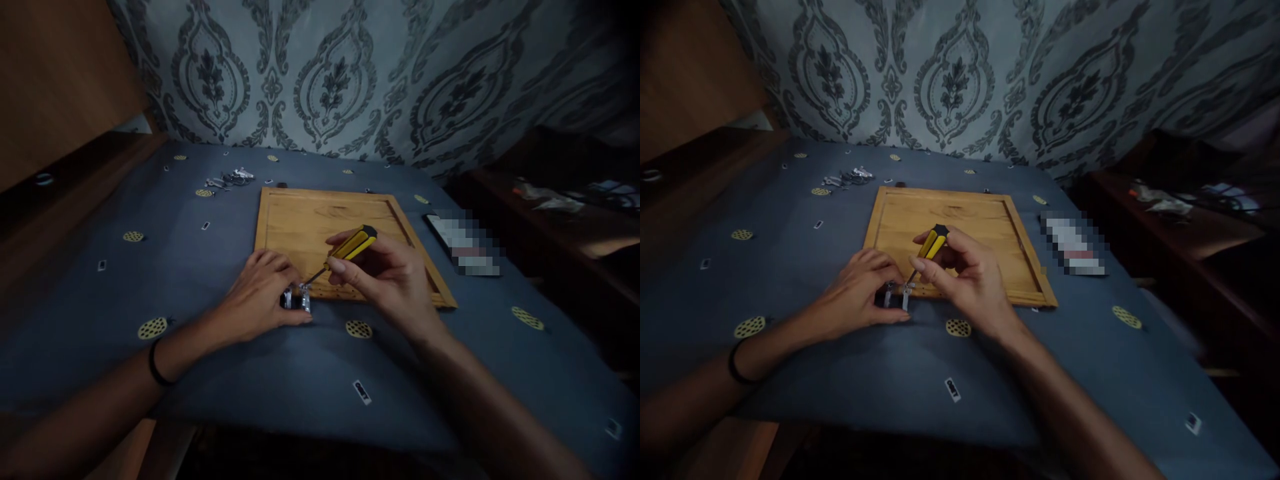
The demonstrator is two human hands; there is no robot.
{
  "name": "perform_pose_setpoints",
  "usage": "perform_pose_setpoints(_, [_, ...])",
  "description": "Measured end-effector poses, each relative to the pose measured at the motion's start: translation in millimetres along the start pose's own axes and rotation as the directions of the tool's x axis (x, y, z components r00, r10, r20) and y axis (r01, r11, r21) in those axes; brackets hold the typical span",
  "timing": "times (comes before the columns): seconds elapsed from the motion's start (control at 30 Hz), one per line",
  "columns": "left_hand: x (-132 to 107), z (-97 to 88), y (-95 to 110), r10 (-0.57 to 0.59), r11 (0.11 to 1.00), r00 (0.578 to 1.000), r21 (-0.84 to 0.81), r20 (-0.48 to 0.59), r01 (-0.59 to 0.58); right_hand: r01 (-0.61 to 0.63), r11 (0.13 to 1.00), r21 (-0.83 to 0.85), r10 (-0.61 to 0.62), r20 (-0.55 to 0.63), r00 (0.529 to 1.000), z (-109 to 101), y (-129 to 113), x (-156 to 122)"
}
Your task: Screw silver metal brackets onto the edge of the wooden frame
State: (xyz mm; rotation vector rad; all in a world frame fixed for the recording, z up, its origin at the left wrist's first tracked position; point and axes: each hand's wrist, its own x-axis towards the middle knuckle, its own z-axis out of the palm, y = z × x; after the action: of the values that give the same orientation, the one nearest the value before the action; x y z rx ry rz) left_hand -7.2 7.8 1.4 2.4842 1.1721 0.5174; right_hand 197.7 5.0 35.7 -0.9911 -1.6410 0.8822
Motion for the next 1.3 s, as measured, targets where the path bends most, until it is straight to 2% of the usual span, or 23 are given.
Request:
perform_pose_setpoints(0.1, [0.0, 0.6, -0.4, 0.005, 1.000, 1.000, -0.001, -0.014, -0.005, -0.002, 1.000, -0.028, 0.004, 0.079, 0.997, -6.1, -0.6, 3.3])
perform_pose_setpoints(0.2, [0.0, 0.4, -0.6, 0.003, 1.000, 1.000, -0.009, -0.010, -0.003, 0.031, 0.998, -0.060, -0.026, 0.084, 0.996, -4.9, 2.9, 2.7])
perform_pose_setpoints(0.27, [0.0, 0.1, -0.6, 0.002, 1.000, 1.000, -0.009, 0.001, -0.001, 0.065, 0.994, -0.087, -0.065, 0.002, 0.998, 0.7, 6.0, -0.3])
perform_pose_setpoints(0.33, [-0.1, -0.2, -0.5, 0.004, 1.000, 1.000, 0.000, 0.008, -0.004, 0.092, 0.991, -0.100, -0.105, -0.139, 0.985, 8.0, 7.9, -4.6])
perform_pose_setpoints(0.43, [-0.2, -0.7, 0.2, 0.000, 1.000, 1.000, 0.012, -0.002, 0.000, 0.127, 0.992, -0.026, -0.129, -0.317, 0.940, 15.7, 6.1, -8.8])
perform_pose_setpoints(0.53, [-0.1, -2.0, 1.3, -0.009, 1.000, 1.000, 0.002, 0.012, 0.009, 0.167, 0.986, 0.011, -0.147, -0.417, 0.897, 14.9, 1.1, -7.4])
perform_pose_setpoints(0.8, [-0.7, -1.3, 0.5, -0.002, 1.000, 1.000, 0.001, 0.006, 0.002, 0.046, 0.992, -0.122, -0.080, -0.294, 0.952, 7.2, 2.3, -7.0])
perform_pose_setpoints(1.0, [-0.4, -1.3, 1.4, -0.014, 1.000, 1.000, -0.002, 0.012, 0.015, 0.057, 0.976, -0.209, -0.110, -0.249, 0.962, 8.1, 10.5, -9.4])
perform_pose_setpoints(1.3, [-0.2, -2.8, 2.7, -0.014, 1.000, 1.000, 0.006, 0.023, 0.014, 0.104, 0.978, -0.178, -0.139, -0.198, 0.970, 12.1, 16.6, -6.3])
